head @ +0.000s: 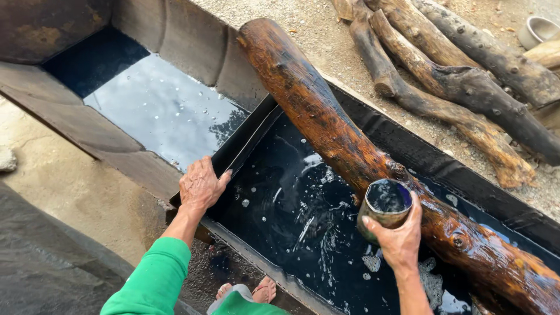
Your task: The person pours a dark liquid from a metal can onto two large logs resting in a trough and spreads it along the surface with their hands. The person repeatedly dips the can into the trough to collect more liquid and continues coating the logs.
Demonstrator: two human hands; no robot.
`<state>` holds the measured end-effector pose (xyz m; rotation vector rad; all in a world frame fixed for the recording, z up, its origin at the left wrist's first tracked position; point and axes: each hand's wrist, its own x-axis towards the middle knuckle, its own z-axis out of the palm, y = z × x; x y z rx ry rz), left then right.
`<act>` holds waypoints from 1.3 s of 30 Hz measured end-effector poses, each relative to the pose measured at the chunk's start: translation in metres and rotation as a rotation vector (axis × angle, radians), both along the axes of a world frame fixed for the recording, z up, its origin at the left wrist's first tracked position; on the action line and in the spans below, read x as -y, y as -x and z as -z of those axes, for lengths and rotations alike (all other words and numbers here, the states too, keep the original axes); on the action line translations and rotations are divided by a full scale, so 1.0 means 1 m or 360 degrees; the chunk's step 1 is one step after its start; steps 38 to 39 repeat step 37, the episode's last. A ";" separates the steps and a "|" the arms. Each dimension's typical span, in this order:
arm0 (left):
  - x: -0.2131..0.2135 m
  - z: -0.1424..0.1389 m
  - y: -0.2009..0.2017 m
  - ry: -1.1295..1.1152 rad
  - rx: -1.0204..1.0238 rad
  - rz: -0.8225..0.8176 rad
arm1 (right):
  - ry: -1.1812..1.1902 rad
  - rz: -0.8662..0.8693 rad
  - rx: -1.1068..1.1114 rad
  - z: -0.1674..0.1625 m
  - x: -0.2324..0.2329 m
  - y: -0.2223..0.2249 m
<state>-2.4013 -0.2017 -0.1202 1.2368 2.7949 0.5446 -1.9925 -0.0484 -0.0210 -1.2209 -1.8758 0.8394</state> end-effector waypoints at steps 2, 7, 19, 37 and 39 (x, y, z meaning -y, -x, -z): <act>0.001 0.000 0.001 0.0023 0.0000 0.0006 | -0.0127 -0.0012 0.0230 -0.013 -0.014 0.007; 0.004 0.003 0.001 -0.0004 -0.0026 0.0036 | -0.0453 -0.0045 0.0567 -0.026 -0.049 0.031; -0.075 -0.075 -0.017 -0.0546 -0.0306 0.0412 | -0.0290 -0.0005 0.0807 -0.046 -0.072 0.074; -0.284 -0.115 0.025 -0.0235 -0.0334 0.1098 | -0.0234 0.0100 0.1053 -0.080 -0.064 0.141; -0.284 -0.115 0.025 -0.0235 -0.0334 0.1098 | -0.0234 0.0100 0.1053 -0.080 -0.064 0.141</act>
